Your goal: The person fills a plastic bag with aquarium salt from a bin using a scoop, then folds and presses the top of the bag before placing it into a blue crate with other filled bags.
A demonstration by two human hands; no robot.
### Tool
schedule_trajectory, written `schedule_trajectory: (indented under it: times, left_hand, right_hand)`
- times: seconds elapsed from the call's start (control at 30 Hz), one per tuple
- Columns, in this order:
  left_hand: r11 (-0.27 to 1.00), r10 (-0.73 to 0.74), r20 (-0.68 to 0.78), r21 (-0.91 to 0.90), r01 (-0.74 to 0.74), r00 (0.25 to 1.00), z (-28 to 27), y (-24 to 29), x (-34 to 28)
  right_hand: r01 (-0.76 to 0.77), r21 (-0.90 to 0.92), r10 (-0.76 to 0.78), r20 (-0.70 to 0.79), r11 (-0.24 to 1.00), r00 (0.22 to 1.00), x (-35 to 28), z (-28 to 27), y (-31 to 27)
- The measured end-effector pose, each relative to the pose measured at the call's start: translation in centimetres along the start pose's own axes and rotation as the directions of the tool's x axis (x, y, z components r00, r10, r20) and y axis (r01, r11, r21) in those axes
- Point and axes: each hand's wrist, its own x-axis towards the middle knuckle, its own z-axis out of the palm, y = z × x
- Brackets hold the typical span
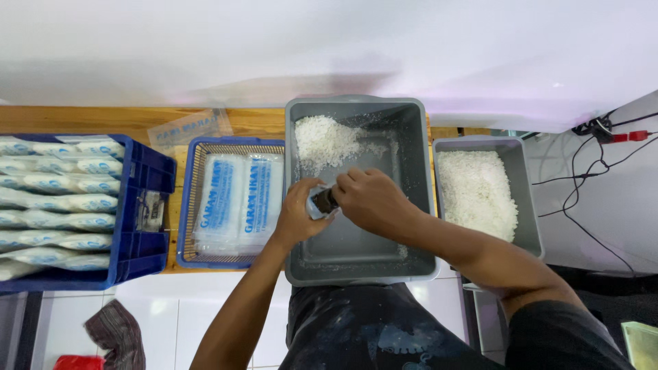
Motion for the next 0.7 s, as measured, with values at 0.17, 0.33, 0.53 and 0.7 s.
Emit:
schedule_trajectory:
  times: [0.17,0.33,0.53,0.7]
  left_hand:
    - [1.000,-0.026,-0.004,0.015,0.027,1.000,0.7,-0.4,-0.4]
    - [0.996,-0.088,-0.026,-0.005,0.088,0.996,0.5,-1.7,-0.4]
    - [0.989,-0.127,-0.159,-0.092,0.113,0.979,0.6,-2.3,0.5]
    - [0.996,-0.072,-0.162,-0.057,0.064,0.984,0.8,-3.9,1.4]
  right_hand:
    - [-0.113,0.074,0.115,-0.020,0.991,0.993,-2.2,-0.3,0.4]
    - [-0.395,0.338,0.379,0.115,0.854,0.918,-4.2,-1.5,3.0]
    - [-0.670,0.567,0.621,0.320,0.479,0.715,-6.9,6.5,6.1]
    - [-0.770,0.255,0.590,0.518,0.585,0.619,-6.9,18.5,6.4]
